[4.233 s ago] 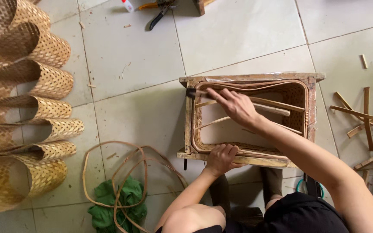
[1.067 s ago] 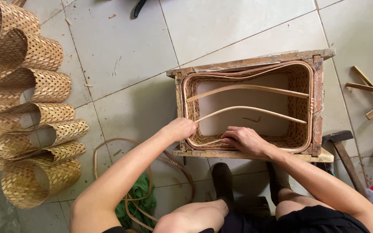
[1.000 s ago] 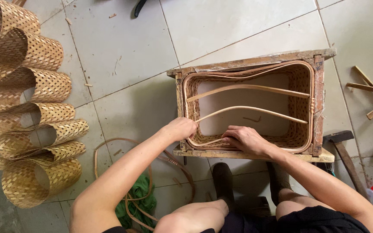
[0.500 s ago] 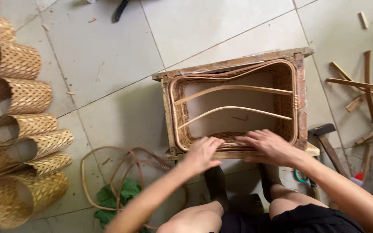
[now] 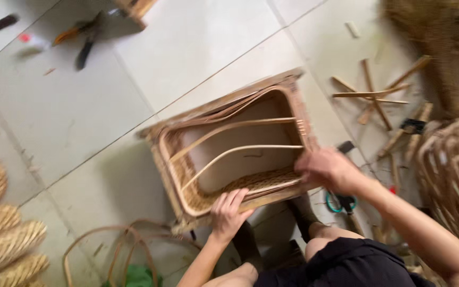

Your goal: The person inserts thin bamboo strips into a rectangular basket frame, using a hammer to tap them into place. They then remove the strips and continue adjusting the frame.

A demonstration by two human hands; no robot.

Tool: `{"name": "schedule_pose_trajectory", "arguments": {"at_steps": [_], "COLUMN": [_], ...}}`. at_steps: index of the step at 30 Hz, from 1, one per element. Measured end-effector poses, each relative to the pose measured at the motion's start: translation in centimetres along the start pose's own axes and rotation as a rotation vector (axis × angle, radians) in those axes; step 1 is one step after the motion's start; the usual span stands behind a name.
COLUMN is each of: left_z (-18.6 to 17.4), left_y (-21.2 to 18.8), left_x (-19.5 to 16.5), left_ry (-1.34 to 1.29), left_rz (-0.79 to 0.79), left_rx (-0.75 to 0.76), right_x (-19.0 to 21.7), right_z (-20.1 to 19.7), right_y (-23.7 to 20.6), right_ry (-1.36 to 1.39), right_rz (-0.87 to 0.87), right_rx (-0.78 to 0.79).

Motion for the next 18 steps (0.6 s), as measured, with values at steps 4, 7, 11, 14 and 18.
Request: {"name": "schedule_pose_trajectory", "arguments": {"at_steps": [4, 7, 11, 14, 18], "left_z": [0.4, 1.1, 1.2, 0.7, 0.6], "left_y": [0.2, 0.9, 1.5, 1.6, 1.5], "left_x": [-1.6, -2.5, -2.7, -2.8, -2.9], "left_ry": [-0.080, -0.092, -0.078, -0.040, 0.000], "left_rz": [-0.099, -0.096, -0.085, -0.034, 0.023], "left_rx": [0.007, 0.024, 0.029, -0.015, -0.044], "right_x": [-11.9, -17.4, -20.7, -22.1, -20.2], "right_z": [-3.9, -3.6, -1.9, -1.8, -4.6], "right_y": [0.2, 2.3, 3.6, 4.0, 5.3], "right_ry": [-0.219, -0.644, -0.886, -0.730, -0.682], "right_rz": [0.476, 0.519, 0.565, 0.609, 0.468], "right_rx": [-0.375, -0.347, -0.207, -0.075, -0.187]}}
Point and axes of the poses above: each hand's wrist, its own y-axis towards the middle knuckle, its own z-axis out of the palm, x = y × z, the point moved 6 cm from there along y, towards the middle knuckle, and after that the axes turned 6 degrees about z, right-handed, at the moved point
